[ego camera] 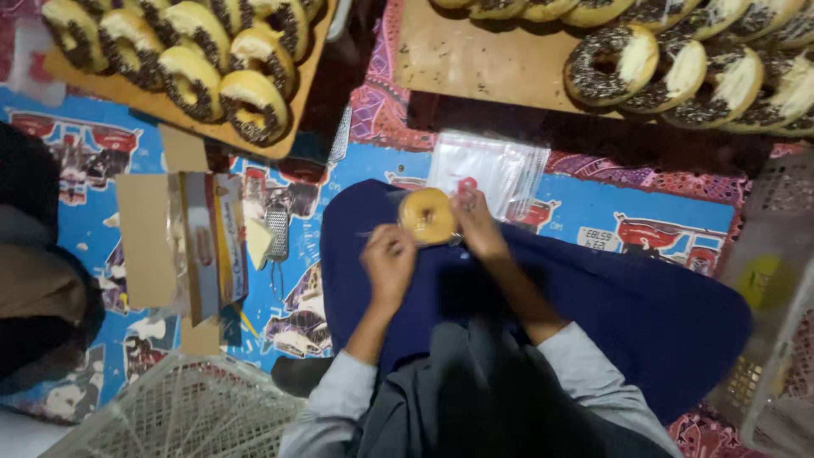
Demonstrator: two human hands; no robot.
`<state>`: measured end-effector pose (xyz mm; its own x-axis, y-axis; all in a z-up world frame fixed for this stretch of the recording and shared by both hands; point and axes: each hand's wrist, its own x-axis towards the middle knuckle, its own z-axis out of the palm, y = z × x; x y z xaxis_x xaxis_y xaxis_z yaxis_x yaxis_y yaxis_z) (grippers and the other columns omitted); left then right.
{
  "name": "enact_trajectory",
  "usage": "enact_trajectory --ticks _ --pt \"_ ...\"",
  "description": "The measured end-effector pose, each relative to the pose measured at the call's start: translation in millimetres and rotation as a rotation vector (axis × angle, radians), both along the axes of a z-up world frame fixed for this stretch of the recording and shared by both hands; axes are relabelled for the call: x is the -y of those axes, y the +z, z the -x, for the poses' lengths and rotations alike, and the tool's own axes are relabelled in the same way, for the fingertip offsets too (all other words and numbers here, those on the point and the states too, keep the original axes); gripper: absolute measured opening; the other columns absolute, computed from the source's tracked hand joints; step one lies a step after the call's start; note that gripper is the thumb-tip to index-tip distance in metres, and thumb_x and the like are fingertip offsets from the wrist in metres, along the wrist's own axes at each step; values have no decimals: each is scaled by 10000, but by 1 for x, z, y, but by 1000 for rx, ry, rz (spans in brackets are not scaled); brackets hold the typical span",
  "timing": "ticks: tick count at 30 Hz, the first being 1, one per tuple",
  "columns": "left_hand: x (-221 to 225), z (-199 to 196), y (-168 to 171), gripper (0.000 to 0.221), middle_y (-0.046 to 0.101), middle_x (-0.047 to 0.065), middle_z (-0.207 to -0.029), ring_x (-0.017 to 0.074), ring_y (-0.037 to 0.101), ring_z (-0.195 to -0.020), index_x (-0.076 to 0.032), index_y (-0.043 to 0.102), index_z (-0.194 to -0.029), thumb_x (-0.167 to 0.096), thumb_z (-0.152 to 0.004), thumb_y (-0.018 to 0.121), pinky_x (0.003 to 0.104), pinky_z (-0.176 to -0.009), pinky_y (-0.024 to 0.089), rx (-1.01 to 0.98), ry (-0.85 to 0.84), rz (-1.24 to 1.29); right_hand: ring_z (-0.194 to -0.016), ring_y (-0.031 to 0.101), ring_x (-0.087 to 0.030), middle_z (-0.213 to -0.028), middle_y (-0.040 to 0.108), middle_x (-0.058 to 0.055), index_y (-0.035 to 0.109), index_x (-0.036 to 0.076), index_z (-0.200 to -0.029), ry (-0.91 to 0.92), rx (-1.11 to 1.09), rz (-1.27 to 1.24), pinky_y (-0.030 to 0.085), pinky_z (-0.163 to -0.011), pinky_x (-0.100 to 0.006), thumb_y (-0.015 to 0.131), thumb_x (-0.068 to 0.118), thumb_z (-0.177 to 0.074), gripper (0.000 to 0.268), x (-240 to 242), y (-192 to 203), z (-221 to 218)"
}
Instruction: The person grates a block of white cheese over trays of doughnuts using a handheld grater, then individually places doughnuts into small plastic bags and seals them. The doughnuts are arranged on cardboard trays on the floor.
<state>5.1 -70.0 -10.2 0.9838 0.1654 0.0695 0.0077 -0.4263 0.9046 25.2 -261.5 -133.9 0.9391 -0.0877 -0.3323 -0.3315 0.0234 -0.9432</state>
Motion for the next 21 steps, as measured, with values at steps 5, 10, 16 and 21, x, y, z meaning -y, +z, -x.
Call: enact_trajectory --ticks 5,10,16,21 --pt "98 -101 -71 229 619 224 -989 439 633 -932 35 569 -1036 -46 -883 719 489 -802 528 101 -352 -147 -1050 628 -303 -1140 658 -198 621 1 -1211 -313 139 440 502 -946 -360 470 266 -1153 310 119 -58 -19" --pt "107 -159 -126 432 610 233 -1022 452 657 -842 9 605 -997 -28 -596 761 532 -706 536 -20 -551 -601 -1256 564 -412 -1350 599 -288 600 2 -1347 -470 -18 813 422 -1062 -469 547 252 -1053 390 178 -33 3" --pt "96 -137 -97 163 670 161 -1091 419 701 -828 -62 653 -983 -97 -838 720 516 -740 556 -63 -644 -588 -1386 388 -549 -1499 413 -412 534 -92 -1447 -194 321 917 312 -1140 -581 767 248 -945 650 114 12 -52" --pt "87 -120 -26 601 616 303 -1231 445 706 -920 27 572 -1248 -160 -709 761 386 -680 606 422 -273 -310 -1009 800 -277 -1083 806 -189 746 77 -1250 268 -6 441 601 -907 -368 712 231 -952 337 70 69 -89"
